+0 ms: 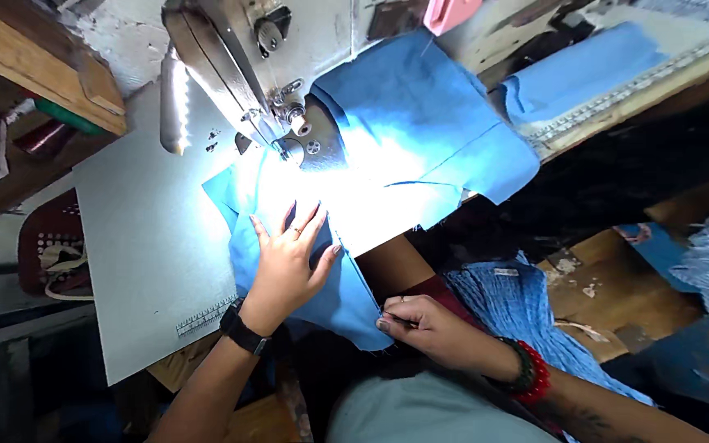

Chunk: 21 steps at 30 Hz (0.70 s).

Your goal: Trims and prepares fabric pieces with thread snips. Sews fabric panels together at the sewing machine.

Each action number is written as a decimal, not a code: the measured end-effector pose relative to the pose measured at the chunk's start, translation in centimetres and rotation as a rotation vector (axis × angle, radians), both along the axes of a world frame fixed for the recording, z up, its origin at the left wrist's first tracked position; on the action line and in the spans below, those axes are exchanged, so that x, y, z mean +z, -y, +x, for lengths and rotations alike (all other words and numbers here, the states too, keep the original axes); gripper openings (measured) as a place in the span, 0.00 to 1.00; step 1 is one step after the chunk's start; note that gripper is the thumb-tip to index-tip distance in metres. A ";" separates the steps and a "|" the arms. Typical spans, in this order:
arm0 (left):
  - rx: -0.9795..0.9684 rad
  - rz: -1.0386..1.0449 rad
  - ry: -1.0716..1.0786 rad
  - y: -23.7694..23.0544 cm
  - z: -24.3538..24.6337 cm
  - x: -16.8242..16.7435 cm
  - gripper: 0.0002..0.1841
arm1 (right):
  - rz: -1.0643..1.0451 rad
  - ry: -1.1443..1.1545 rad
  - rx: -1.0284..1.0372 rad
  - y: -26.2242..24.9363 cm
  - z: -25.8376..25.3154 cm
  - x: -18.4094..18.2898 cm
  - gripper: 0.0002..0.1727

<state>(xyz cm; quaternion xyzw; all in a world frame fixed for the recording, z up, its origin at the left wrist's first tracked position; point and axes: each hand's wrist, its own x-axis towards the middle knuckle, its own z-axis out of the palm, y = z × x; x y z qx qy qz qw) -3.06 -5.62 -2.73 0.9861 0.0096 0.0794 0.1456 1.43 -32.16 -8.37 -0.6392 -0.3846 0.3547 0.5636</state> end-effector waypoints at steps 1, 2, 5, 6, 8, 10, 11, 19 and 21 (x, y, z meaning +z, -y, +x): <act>-0.005 -0.002 0.002 -0.4 0.3 0.0 0.30 | 0.006 -0.001 0.000 -0.4 0.2 0.0 0.19; -0.011 -0.006 0.006 -0.8 0.5 0.0 0.30 | 0.008 -0.002 0.001 -0.8 0.4 0.0 0.19; -0.012 -0.004 0.005 -2.0 1.2 0.0 0.31 | 0.007 -0.004 -0.002 -1.9 1.1 0.1 0.19; -0.010 -0.004 0.002 -2.3 1.4 0.0 0.31 | 0.015 -0.005 -0.005 -2.2 1.3 0.1 0.19; -0.013 -0.005 0.000 -3.0 1.8 0.0 0.31 | 0.018 0.000 -0.008 -2.8 1.7 0.2 0.18; -0.018 -0.003 -0.012 -3.8 2.4 0.0 0.32 | 0.013 0.013 -0.021 -3.4 2.0 0.3 0.18; -0.022 0.005 -0.012 -4.1 2.8 0.0 0.33 | 0.011 0.024 -0.037 -3.8 2.2 0.4 0.18; -0.138 -0.010 0.060 2.3 -2.3 0.7 0.16 | -0.028 0.071 -0.093 -4.9 2.9 1.0 0.17; -0.174 0.025 0.071 4.1 -4.8 0.0 0.20 | -0.050 0.017 -0.084 -4.7 3.0 1.1 0.17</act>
